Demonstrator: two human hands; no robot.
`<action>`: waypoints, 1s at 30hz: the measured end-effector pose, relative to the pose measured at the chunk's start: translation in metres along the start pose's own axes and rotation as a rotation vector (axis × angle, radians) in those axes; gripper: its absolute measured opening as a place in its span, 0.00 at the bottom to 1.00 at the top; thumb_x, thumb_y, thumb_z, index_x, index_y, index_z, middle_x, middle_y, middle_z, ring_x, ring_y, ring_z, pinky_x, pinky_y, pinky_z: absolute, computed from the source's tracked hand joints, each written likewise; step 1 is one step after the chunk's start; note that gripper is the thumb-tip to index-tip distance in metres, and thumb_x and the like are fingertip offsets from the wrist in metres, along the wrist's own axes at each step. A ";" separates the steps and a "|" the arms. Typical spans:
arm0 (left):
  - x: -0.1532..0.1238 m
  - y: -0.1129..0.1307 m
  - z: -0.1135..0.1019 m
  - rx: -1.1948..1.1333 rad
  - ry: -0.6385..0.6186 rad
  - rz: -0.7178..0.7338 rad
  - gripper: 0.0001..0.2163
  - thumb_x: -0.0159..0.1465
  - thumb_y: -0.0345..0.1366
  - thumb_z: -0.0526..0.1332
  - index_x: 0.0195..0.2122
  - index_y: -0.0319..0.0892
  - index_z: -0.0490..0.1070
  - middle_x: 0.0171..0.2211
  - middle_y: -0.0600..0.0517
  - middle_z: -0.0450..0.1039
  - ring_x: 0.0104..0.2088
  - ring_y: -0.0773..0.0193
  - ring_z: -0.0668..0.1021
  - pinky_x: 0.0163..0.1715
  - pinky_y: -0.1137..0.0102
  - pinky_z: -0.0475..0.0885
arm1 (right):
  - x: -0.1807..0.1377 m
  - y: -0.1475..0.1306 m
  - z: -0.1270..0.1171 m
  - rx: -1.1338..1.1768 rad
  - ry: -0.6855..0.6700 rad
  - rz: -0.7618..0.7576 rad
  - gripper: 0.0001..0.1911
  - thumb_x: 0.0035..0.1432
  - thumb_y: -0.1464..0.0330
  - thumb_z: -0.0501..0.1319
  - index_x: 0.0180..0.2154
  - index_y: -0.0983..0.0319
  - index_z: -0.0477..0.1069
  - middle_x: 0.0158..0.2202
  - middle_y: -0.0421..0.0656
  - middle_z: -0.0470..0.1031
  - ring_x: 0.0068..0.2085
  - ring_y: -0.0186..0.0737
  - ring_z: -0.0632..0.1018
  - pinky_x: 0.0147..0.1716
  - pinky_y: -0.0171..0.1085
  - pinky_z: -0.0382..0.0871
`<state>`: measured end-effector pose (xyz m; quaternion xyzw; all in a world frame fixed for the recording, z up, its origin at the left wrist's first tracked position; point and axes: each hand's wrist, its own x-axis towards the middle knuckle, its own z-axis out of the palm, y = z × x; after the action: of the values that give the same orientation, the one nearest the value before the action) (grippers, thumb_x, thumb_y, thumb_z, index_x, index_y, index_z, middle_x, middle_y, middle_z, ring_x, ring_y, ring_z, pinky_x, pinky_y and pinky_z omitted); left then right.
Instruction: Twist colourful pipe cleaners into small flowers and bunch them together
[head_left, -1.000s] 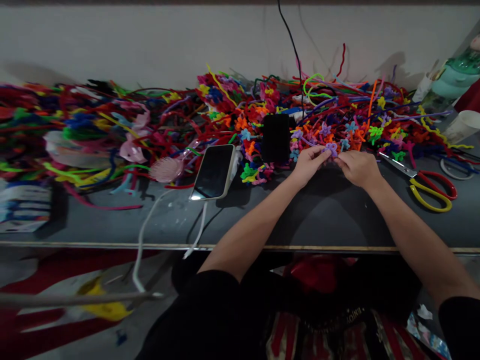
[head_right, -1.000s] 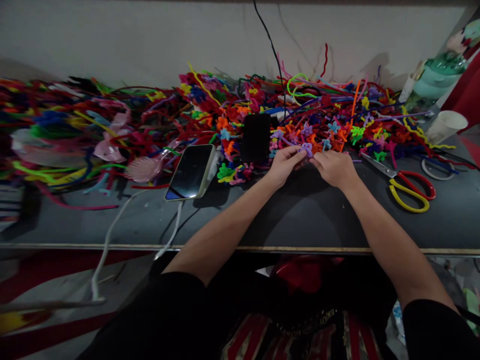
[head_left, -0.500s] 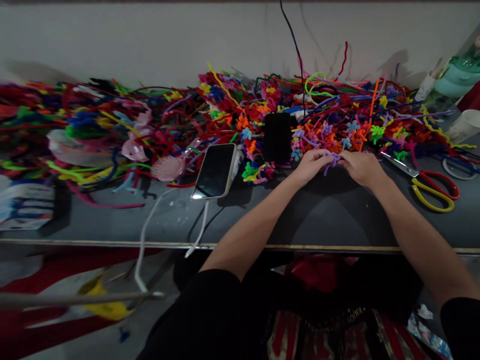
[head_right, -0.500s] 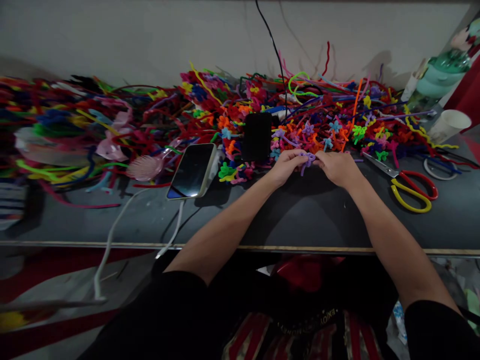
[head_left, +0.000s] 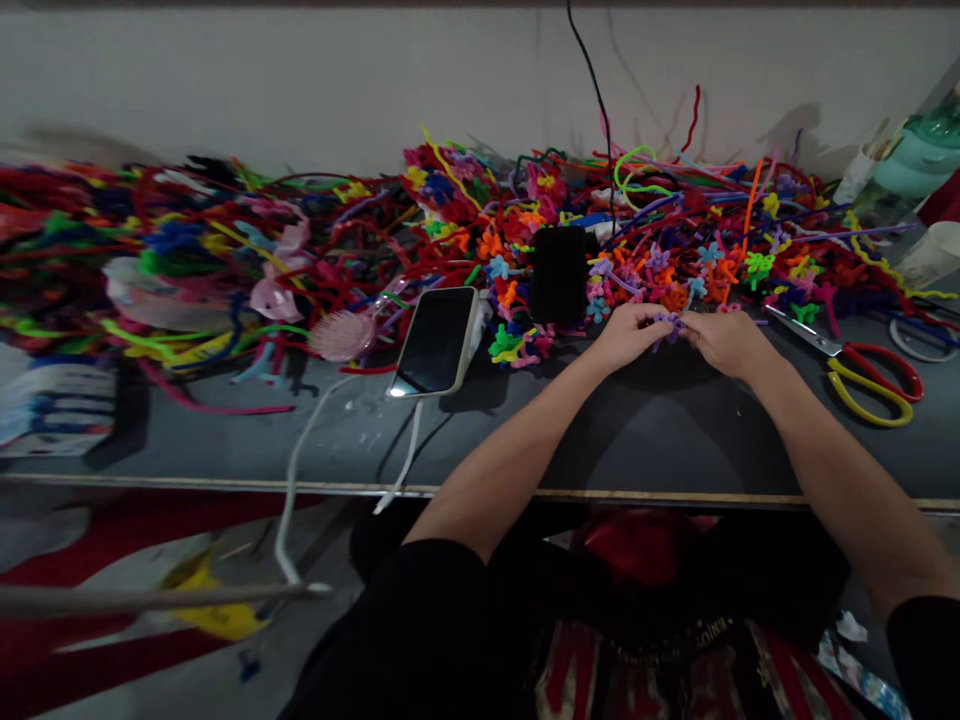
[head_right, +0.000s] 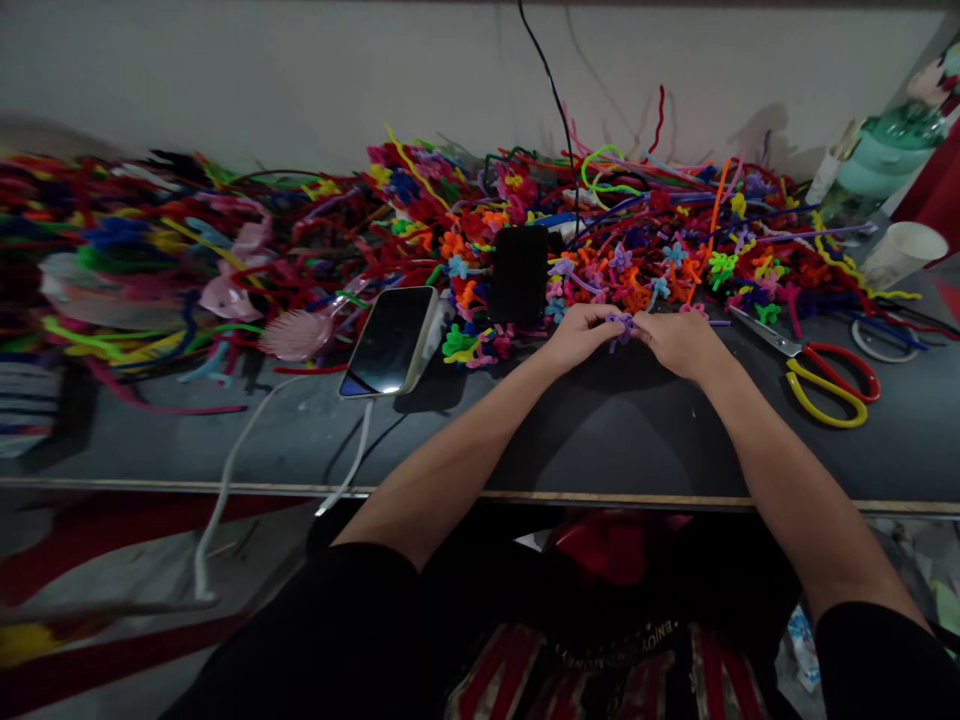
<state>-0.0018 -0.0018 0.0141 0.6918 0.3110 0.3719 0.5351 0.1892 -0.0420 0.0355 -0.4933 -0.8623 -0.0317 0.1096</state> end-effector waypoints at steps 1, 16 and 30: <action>0.000 0.000 0.001 0.003 0.004 -0.001 0.07 0.59 0.32 0.61 0.24 0.39 0.75 0.17 0.56 0.68 0.20 0.72 0.70 0.24 0.76 0.63 | 0.000 0.000 0.000 0.006 -0.004 -0.004 0.14 0.69 0.65 0.51 0.39 0.61 0.74 0.31 0.45 0.81 0.32 0.40 0.77 0.27 0.36 0.51; -0.001 -0.008 0.002 0.051 0.009 0.058 0.08 0.61 0.34 0.59 0.26 0.40 0.74 0.18 0.55 0.69 0.21 0.70 0.70 0.24 0.74 0.64 | -0.001 0.003 0.002 0.068 -0.006 -0.023 0.13 0.67 0.67 0.52 0.37 0.62 0.75 0.33 0.46 0.81 0.33 0.40 0.79 0.28 0.36 0.55; 0.004 -0.013 -0.004 0.059 0.036 0.093 0.13 0.63 0.45 0.62 0.33 0.39 0.73 0.27 0.54 0.72 0.27 0.70 0.72 0.32 0.73 0.67 | -0.003 0.001 -0.003 0.138 0.066 0.068 0.20 0.68 0.55 0.50 0.43 0.63 0.73 0.35 0.47 0.80 0.35 0.43 0.78 0.29 0.36 0.55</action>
<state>-0.0036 0.0071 0.0028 0.7144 0.2989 0.3994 0.4908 0.1921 -0.0444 0.0379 -0.5124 -0.8411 0.0153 0.1725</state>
